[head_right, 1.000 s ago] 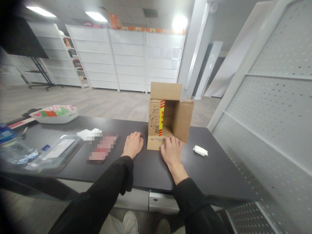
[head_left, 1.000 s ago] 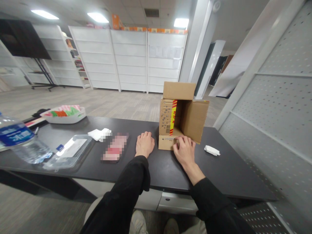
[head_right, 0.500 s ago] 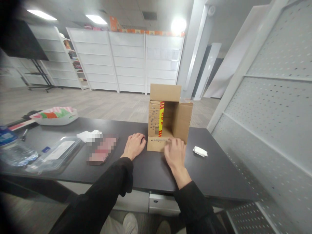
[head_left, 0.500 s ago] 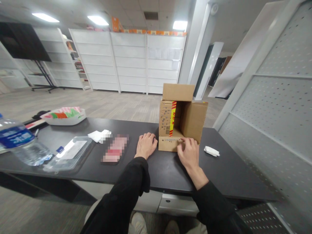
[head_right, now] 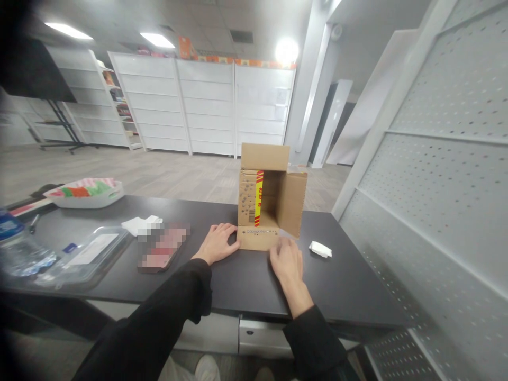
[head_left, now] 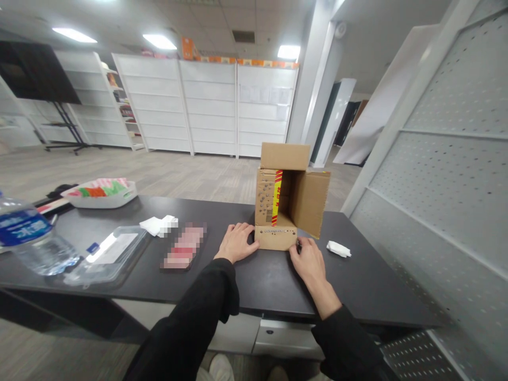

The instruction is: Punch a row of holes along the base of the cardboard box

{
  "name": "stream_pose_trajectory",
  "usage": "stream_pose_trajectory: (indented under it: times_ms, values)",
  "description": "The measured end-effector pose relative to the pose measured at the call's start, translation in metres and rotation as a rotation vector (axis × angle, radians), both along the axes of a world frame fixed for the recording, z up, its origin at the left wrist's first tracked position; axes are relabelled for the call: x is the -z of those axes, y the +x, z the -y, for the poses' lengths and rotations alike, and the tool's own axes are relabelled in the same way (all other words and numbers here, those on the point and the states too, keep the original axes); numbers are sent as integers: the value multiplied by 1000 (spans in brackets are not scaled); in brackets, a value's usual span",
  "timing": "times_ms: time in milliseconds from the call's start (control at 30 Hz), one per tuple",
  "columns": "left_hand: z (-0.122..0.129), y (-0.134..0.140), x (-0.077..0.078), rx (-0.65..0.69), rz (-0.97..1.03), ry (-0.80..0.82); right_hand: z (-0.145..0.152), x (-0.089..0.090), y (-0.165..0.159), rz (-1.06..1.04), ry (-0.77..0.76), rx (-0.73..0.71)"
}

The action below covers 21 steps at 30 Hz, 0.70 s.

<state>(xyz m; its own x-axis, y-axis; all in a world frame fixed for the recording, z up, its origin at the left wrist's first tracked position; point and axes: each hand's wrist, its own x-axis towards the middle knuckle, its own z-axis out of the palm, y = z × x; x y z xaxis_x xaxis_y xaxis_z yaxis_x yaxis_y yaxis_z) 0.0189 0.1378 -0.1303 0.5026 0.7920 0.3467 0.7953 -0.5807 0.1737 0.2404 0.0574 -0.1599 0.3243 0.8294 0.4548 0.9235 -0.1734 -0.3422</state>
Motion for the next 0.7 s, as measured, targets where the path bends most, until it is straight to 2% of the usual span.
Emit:
stream_pose_trajectory:
  times_ms: [200,700]
  values:
    - [0,-2,-1,42,17,-4,0,-6,1,-140,-69,-55]
    - [0,-4,1,61,77,59,-6,9,8,-197,74,-110]
